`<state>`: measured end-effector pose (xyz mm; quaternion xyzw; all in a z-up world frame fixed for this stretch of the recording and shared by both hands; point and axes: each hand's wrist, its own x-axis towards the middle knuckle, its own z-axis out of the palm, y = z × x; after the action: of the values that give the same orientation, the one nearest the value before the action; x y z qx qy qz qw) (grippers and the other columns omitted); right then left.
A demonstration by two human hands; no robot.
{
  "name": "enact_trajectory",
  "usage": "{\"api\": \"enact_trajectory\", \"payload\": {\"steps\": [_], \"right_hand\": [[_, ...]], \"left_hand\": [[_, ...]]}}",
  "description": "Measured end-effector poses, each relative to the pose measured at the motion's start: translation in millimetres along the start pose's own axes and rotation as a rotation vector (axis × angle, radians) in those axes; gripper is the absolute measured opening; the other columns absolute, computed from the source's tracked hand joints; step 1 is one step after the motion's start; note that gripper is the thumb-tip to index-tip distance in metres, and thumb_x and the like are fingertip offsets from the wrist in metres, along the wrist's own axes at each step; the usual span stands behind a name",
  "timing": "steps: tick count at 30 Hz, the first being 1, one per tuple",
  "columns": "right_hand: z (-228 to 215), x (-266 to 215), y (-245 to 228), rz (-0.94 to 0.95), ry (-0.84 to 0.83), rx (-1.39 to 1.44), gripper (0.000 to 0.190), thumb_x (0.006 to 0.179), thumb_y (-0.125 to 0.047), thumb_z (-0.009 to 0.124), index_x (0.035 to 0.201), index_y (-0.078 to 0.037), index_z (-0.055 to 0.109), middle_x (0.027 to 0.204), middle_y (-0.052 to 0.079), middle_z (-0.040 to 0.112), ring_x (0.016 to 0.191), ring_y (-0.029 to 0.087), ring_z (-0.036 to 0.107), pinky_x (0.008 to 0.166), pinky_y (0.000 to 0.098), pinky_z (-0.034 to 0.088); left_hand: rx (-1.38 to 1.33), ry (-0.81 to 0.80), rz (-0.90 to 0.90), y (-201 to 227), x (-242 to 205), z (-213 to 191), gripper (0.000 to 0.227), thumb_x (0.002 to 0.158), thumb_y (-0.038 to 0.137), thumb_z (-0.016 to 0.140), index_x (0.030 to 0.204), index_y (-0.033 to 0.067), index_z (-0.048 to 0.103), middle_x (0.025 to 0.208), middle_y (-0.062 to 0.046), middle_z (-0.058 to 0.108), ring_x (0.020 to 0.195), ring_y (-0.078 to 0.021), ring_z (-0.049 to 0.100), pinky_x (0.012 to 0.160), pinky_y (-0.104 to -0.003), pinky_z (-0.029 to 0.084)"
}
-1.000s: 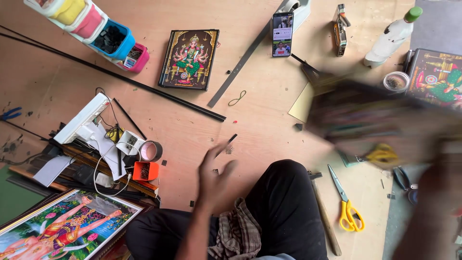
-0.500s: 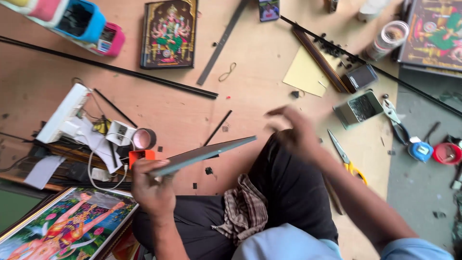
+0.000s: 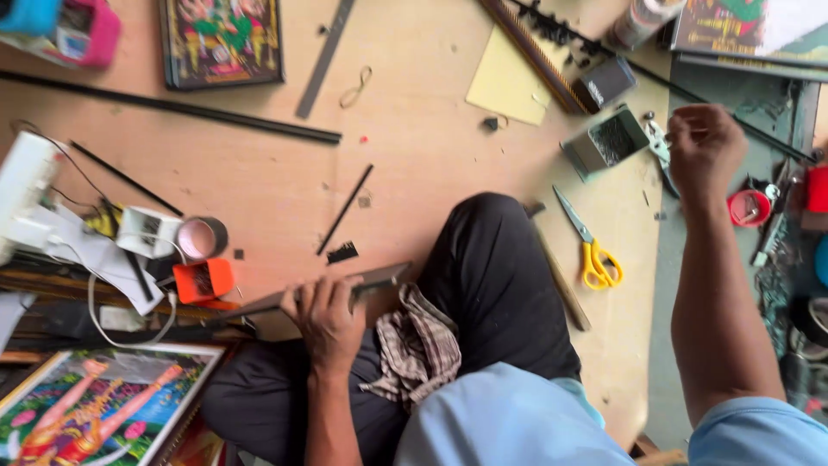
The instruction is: The recorder is assembling a picture frame by fitting plastic edge pieces and using a hammer to secure them.
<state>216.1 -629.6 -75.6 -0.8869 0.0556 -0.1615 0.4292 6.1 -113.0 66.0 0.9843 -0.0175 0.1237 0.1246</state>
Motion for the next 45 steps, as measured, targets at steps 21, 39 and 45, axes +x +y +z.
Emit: {"api": "enact_trajectory", "payload": {"steps": [21, 39, 45], "right_hand": [[224.3, -9.0, -82.7, -0.325, -0.601, -0.481, 0.022, 0.089, -0.017, 0.078, 0.109, -0.009, 0.075, 0.103, 0.020, 0.067, 0.087, 0.040, 0.068, 0.078, 0.0500, 0.055], [143.7, -84.6, -206.1, 0.466, -0.734, 1.239, 0.003, 0.106, -0.006, 0.059, 0.107, -0.005, 0.062, 0.095, 0.010, 0.067, 0.079, 0.017, 0.070, 0.074, 0.0346, 0.060], [149.2, -118.3, -220.7, 0.414, -0.813, 1.057, 0.005, 0.103, -0.007, 0.063, 0.102, -0.002, 0.061, 0.086, 0.008, 0.068, 0.071, 0.016, 0.069, 0.070, 0.0353, 0.063]], "left_hand": [[0.035, 0.222, -0.086, 8.7, -2.7, 15.9, 0.056, 0.078, 0.068, 0.079, 0.074, 0.0128, 0.069, 0.082, 0.000, 0.062, 0.088, -0.0223, 0.054, 0.105, -0.052, 0.031], [-0.029, 0.161, 0.072, 28.2, 7.3, 55.8, 0.033, 0.100, 0.022, 0.060, 0.130, 0.0127, 0.070, 0.112, -0.003, 0.071, 0.097, -0.0188, 0.059, 0.103, -0.044, 0.036], [-0.005, 0.155, 0.077, 8.4, 0.8, 58.3, 0.048, 0.102, 0.043, 0.052, 0.134, 0.0102, 0.068, 0.121, -0.005, 0.071, 0.108, -0.0190, 0.063, 0.108, -0.044, 0.037]]}}
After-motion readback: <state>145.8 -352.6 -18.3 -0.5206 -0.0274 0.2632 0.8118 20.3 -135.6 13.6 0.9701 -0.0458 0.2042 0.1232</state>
